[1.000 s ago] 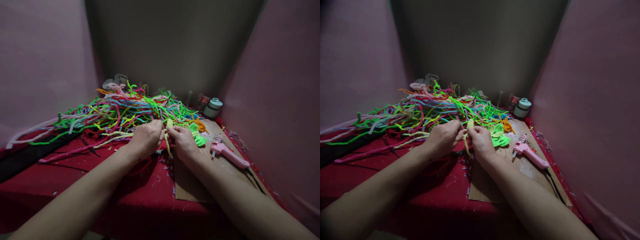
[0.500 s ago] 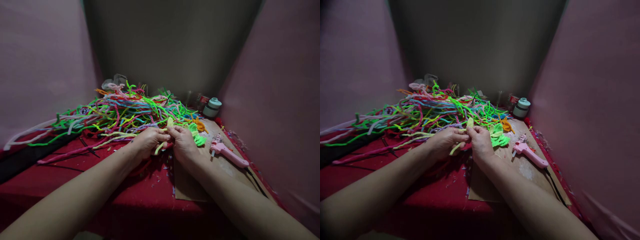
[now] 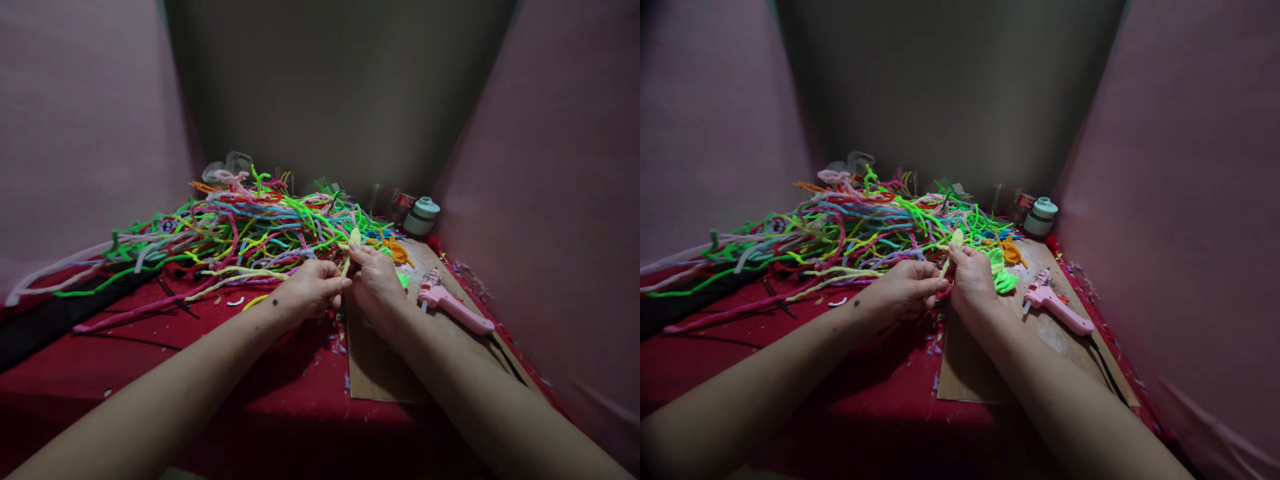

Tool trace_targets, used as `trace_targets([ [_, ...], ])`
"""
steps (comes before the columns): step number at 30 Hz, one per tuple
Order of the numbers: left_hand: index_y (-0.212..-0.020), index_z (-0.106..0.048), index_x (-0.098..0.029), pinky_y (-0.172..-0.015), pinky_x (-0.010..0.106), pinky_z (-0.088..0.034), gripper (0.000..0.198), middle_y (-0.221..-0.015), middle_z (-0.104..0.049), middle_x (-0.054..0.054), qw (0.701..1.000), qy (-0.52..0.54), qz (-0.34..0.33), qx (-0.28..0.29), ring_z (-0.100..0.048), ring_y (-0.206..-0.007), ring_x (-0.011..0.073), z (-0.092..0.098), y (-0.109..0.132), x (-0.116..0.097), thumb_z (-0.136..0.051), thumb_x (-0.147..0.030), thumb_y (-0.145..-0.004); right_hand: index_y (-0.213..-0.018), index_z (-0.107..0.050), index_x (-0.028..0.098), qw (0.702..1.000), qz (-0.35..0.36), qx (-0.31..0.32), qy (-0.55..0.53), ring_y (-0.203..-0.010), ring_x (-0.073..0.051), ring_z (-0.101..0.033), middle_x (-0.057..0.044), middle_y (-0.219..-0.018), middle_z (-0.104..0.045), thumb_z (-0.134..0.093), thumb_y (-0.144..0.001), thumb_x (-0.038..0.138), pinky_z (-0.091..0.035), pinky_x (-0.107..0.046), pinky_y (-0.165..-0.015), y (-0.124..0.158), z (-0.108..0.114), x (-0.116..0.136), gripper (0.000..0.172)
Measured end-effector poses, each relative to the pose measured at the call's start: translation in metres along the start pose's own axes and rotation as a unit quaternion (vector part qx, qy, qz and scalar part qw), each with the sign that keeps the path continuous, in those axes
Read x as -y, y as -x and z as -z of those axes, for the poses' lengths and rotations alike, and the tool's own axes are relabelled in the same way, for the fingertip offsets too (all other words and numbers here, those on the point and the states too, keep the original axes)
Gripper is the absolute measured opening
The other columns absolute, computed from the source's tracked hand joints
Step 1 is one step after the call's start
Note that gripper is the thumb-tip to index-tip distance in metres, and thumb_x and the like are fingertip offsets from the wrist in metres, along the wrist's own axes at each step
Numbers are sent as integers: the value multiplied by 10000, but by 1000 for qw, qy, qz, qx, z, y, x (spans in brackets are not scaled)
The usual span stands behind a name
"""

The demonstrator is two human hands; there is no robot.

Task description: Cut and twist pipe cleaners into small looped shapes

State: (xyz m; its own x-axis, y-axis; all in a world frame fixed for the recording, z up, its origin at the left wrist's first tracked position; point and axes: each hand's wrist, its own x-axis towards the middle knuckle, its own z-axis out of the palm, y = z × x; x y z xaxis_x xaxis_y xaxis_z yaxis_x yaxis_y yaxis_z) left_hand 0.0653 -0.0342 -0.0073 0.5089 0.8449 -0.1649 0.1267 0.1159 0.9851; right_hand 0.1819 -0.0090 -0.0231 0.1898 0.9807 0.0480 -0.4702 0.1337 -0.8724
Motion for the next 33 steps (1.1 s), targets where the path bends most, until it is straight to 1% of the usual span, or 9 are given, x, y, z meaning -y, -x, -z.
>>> trace_targets([
  [2, -624, -470, -184, -315, 181, -157, 225, -438, -480, -65, 999, -2, 18, 35, -254, -290, 29, 3, 2, -2, -592, -342, -726, -572, -480, 191, 1000, 11, -15, -2, -423, -86, -351, 57, -441, -413, -685, -592, 290, -288, -242, -422, -3, 1, 2, 228],
  [5, -594, -504, -175, -319, 195, -177, 240, -419, -488, -49, 990, -107, 48, 74, -302, -300, 49, 15, 5, -7, -635, -358, -677, -586, -500, 185, 1000, 23, -18, -12, -459, -95, -408, 49, -476, -458, -683, -597, 294, -331, -245, -460, -6, 3, 4, 214],
  [7, -556, -530, -156, -338, 195, -185, 289, -400, -452, -45, 979, -203, 14, 26, -322, -329, 52, 25, 6, -12, -641, -398, -670, -589, -517, 177, 1000, 12, -4, -14, -486, -100, -445, 35, -505, -500, -696, -581, 284, -355, -241, -479, -4, 3, 6, 208],
  [9, -579, -560, -144, -366, 187, -210, 342, -430, -437, -45, 965, -240, -61, -82, -335, -375, 50, 34, 7, -18, -611, -461, -696, -598, -545, 167, 1000, -11, 21, -6, -508, -105, -476, 18, -538, -543, -708, -566, 280, -383, -241, -501, 1, 1, 7, 201],
  [13, -824, -627, -149, -433, 175, -304, 365, -614, -555, -15, 974, -172, -121, -82, -439, -484, 68, 42, 6, -23, -605, -493, -706, -605, -576, 157, 998, -24, 64, 5, -502, -109, -505, -3, -556, -585, -707, -587, 320, -422, -251, -527, 10, -3, 7, 210],
  [18, -805, -608, -137, -441, 183, -330, 435, -632, -578, 3, 986, -25, -133, -102, -466, -485, 72, 41, 2, -16, -543, -559, -726, -620, -587, 147, 996, -19, 84, 23, -498, -109, -536, -1, -558, -601, -729, -589, 320, -443, -251, -537, 12, -3, 4, 225],
  [24, -713, -600, -127, -471, 162, -358, 190, -576, -573, -34, 975, -81, -134, -158, -484, -495, 56, 35, 4, -18, -692, -275, -637, -609, -603, 148, 986, -33, 166, 11, -511, -107, -526, -6, -559, -594, -692, -657, 330, -434, -252, -560, 14, -2, -2, 207],
  [28, -712, -597, -138, -551, 200, -435, 162, -615, -607, -22, 976, -47, -138, -160, -562, -569, 92, 35, 4, -18, -676, -259, -639, -632, -615, 158, 978, -39, 205, -14, -553, -136, -555, -21, -577, -606, -648, -692, 358, -436, -262, -551, 16, -4, -1, 211],
  [33, -732, -630, -143, -624, 243, -461, 135, -674, -649, 6, 968, -106, -165, -159, -601, -651, 134, 38, 3, -15, -648, -247, -647, -640, -628, 148, 980, -55, 188, -20, -549, -129, -563, -12, -593, -617, -700, -626, 270, -446, -271, -587, 15, -4, 0, 143],
])
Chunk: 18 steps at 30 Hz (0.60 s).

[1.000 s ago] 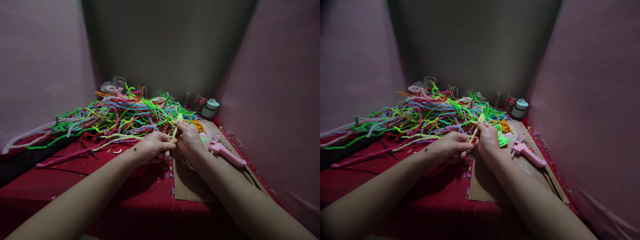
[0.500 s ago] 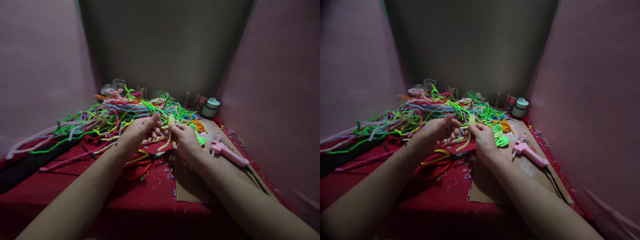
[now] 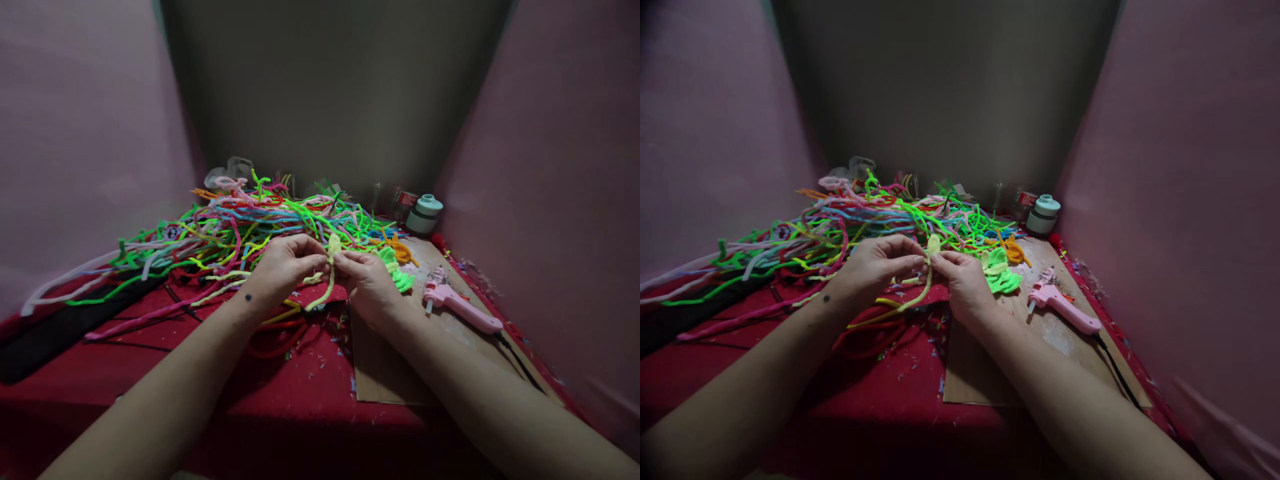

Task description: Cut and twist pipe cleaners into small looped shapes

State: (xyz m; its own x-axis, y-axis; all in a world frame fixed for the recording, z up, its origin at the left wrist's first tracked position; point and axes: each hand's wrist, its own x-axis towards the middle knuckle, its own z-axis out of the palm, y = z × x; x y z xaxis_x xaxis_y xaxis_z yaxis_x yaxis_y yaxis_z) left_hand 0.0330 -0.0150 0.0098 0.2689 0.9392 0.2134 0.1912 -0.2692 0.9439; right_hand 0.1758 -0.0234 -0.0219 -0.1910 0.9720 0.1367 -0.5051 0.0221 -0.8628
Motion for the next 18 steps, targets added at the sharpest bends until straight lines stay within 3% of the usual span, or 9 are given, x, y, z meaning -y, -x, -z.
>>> trace_targets([
  [5, -765, -669, -138, -622, 232, -441, 154, -681, -667, 12, 998, -59, -10, 18, -588, -652, 132, 1, 0, -3, -593, -239, -677, -656, -658, 129, 999, 6, -30, 43, -551, -111, -550, -21, -622, -629, -716, -603, 250, -438, -266, -617, 0, 4, -2, 144],
  [10, -750, -679, -127, -531, 204, -371, 158, -600, -611, -15, 993, -112, 0, 35, -489, -543, 92, 0, 1, -8, -575, -205, -660, -537, -602, 134, 990, 28, -53, 130, -453, -79, -451, 1, -513, -575, -688, -620, 270, -345, -229, -488, 4, 0, 1, 181],
  [14, -777, -659, -127, -494, 205, -340, 178, -552, -555, -26, 994, -89, 27, 60, -452, -504, 88, 4, 0, -5, -584, -248, -670, -505, -580, 142, 982, 43, -68, 170, -427, -71, -409, 14, -472, -546, -655, -630, 253, -307, -226, -464, 6, -3, 4, 184],
  [18, -798, -641, -134, -532, 210, -373, 274, -648, -582, -11, 998, -56, 7, 41, -489, -564, 96, 6, -2, 1, -594, -390, -711, -518, -594, 134, 981, 39, -58, 179, -447, -77, -427, 2, -487, -561, -635, -650, 257, -330, -234, -497, 7, -4, 6, 185],
])
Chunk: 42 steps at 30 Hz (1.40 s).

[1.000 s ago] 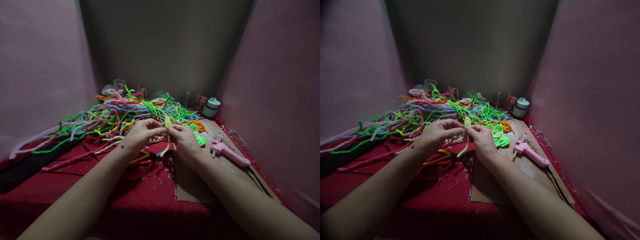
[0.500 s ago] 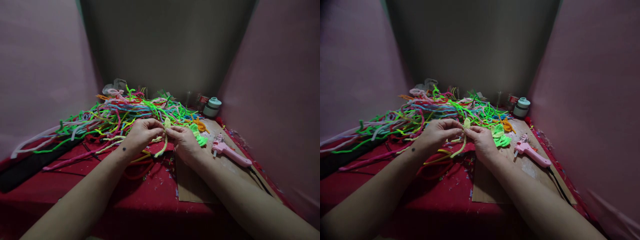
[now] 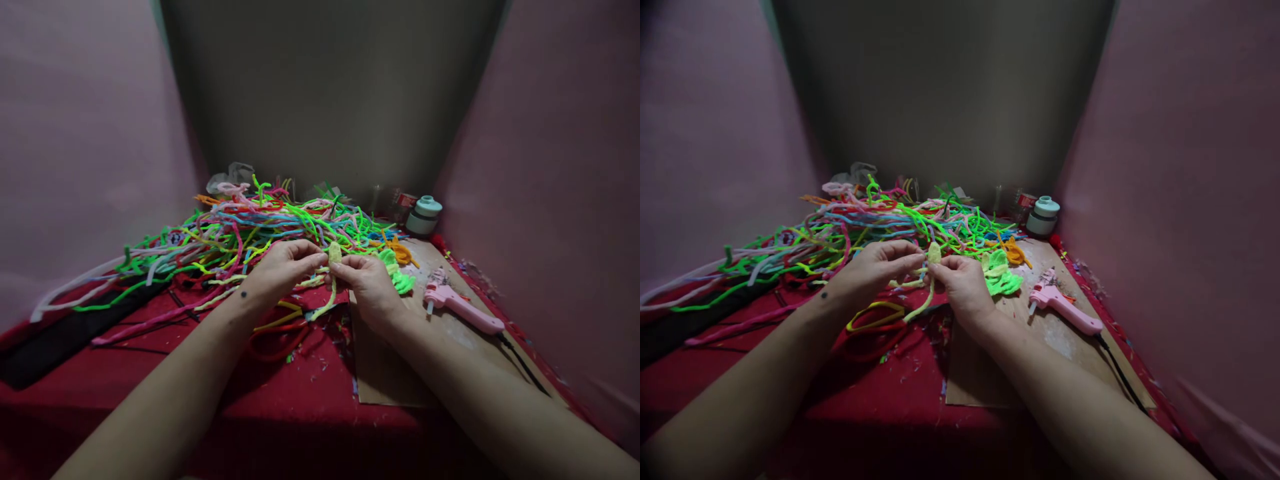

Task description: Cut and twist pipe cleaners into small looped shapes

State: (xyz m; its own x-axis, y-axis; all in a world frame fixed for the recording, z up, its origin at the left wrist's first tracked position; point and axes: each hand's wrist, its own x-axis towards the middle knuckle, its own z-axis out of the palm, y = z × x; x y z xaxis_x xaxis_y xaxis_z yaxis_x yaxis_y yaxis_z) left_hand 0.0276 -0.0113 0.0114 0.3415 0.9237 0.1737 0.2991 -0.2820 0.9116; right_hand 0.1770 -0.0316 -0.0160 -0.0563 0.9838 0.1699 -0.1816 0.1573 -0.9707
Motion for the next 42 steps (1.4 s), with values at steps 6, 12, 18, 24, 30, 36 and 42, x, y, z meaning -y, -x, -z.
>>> trace_targets([
  [6, -762, -622, -136, -525, 201, -344, 257, -623, -542, -32, 998, 62, -17, -14, -443, -542, 76, -4, 1, 2, -617, -388, -714, -522, -564, 149, 1000, -12, 15, 4, -461, -85, -441, 16, -489, -557, -633, -632, 214, -331, -237, -500, 5, -3, 2, 146],
  [12, -721, -632, -132, -557, 202, -357, 180, -642, -565, -23, 998, 27, -43, -46, -465, -581, 81, -5, 1, 0, -638, -312, -701, -511, -546, 152, 999, -29, 32, 12, -464, -84, -432, 17, -489, -549, -590, -630, 159, -332, -239, -502, 7, -3, 3, 127],
  [18, -795, -612, -136, -525, 204, -361, 223, -632, -556, -25, 991, 133, -10, 15, -467, -532, 73, 5, 0, 1, -666, -322, -684, -513, -553, 152, 995, -26, 92, 13, -456, -81, -449, 19, -484, -549, -615, -642, 188, -343, -237, -503, 5, -1, 2, 147],
  [24, -698, -542, -140, -478, 187, -315, 182, -582, -473, -41, 998, 22, -38, 40, -404, -513, 65, 6, 1, -3, -581, -310, -749, -560, -589, 139, 989, -67, 131, 1, -429, -82, -449, 16, -495, -558, -636, -637, 185, -351, -237, -473, 4, 2, 0, 101],
  [30, -850, -572, -154, -446, 182, -286, 197, -562, -471, -49, 992, 77, -8, 102, -381, -467, 58, 6, 3, -4, -567, -335, -770, -586, -613, 126, 987, -72, 141, -29, -448, -85, -474, 9, -508, -574, -646, -643, 170, -369, -232, -486, 1, 5, -2, 79],
  [36, -725, -591, -134, -412, 190, -231, 219, -502, -491, -33, 989, 107, 21, 104, -354, -410, 46, 8, 5, -6, -617, -352, -730, -606, -625, 127, 982, -86, 154, -62, -456, -94, -497, 2, -520, -592, -662, -631, 164, -374, -234, -491, 3, 4, -1, 58],
  [42, -660, -572, -140, -407, 200, -223, 219, -465, -471, -38, 995, 49, 22, 86, -350, -401, 55, 9, 4, -11, -604, -347, -727, -617, -639, 137, 979, -88, 170, -64, -475, -99, -501, -1, -544, -597, -664, -661, 231, -391, -249, -517, 4, 4, -3, 106],
])
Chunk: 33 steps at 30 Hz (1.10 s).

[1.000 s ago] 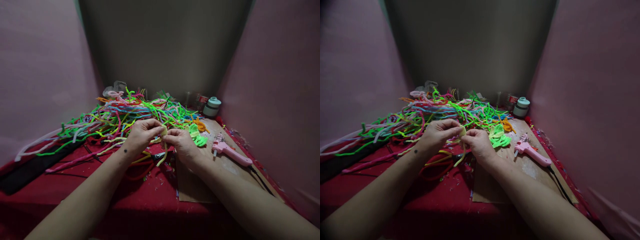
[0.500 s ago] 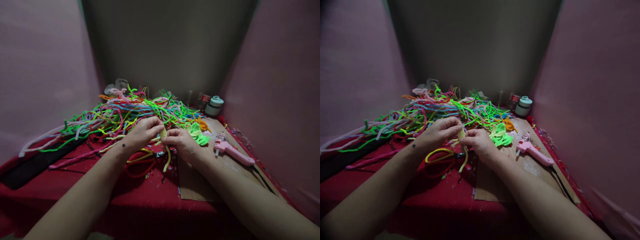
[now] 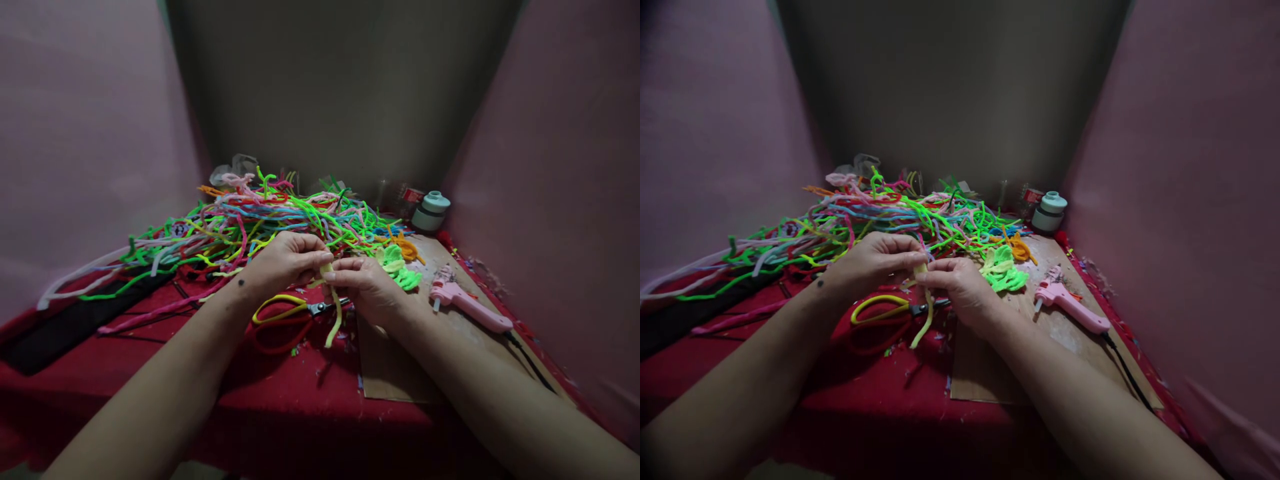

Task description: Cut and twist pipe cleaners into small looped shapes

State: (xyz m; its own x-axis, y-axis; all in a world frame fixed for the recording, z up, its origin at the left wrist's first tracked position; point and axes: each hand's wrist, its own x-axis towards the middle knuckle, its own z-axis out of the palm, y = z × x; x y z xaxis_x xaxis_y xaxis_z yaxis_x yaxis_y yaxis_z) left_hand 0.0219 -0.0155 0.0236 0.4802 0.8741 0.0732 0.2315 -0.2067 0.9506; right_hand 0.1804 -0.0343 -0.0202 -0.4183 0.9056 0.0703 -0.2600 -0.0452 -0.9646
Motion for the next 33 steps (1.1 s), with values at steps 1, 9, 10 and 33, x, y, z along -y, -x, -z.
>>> trace_targets([
  [1, -653, -570, -140, -409, 200, -229, 222, -465, -467, -40, 1000, -17, -4, -5, -352, -407, 56, 0, 0, 0, -605, -348, -723, -627, -645, 136, 1000, -5, -6, -5, -476, -98, -500, 0, -547, -597, -671, -656, 243, -392, -249, -518, -1, 0, 0, 114],
  [9, -675, -637, -134, -502, 193, -324, 172, -554, -531, -24, 971, -198, -108, -75, -436, -527, 76, -4, -4, 6, -571, -284, -728, -613, -645, 121, 999, -27, -37, 18, -449, -90, -493, -9, -525, -604, -690, -644, 240, -374, -247, -511, -1, 0, -2, 131],
  [10, -680, -634, -134, -498, 190, -327, 174, -555, -533, -24, 971, -192, -104, -93, -439, -525, 75, -5, -4, 6, -578, -292, -726, -613, -642, 123, 999, -17, -44, 15, -453, -90, -496, -8, -528, -607, -692, -647, 242, -375, -246, -514, -1, 0, -2, 133],
  [33, -700, -611, -120, -471, 204, -310, 219, -586, -578, -4, 997, 73, 33, -19, -448, -481, 71, -9, -8, 16, -688, -310, -624, -632, -604, 144, 981, 38, -162, -98, -467, -61, -364, 31, -571, -521, -721, -549, 203, -280, -224, -445, -9, 3, -1, 155],
])
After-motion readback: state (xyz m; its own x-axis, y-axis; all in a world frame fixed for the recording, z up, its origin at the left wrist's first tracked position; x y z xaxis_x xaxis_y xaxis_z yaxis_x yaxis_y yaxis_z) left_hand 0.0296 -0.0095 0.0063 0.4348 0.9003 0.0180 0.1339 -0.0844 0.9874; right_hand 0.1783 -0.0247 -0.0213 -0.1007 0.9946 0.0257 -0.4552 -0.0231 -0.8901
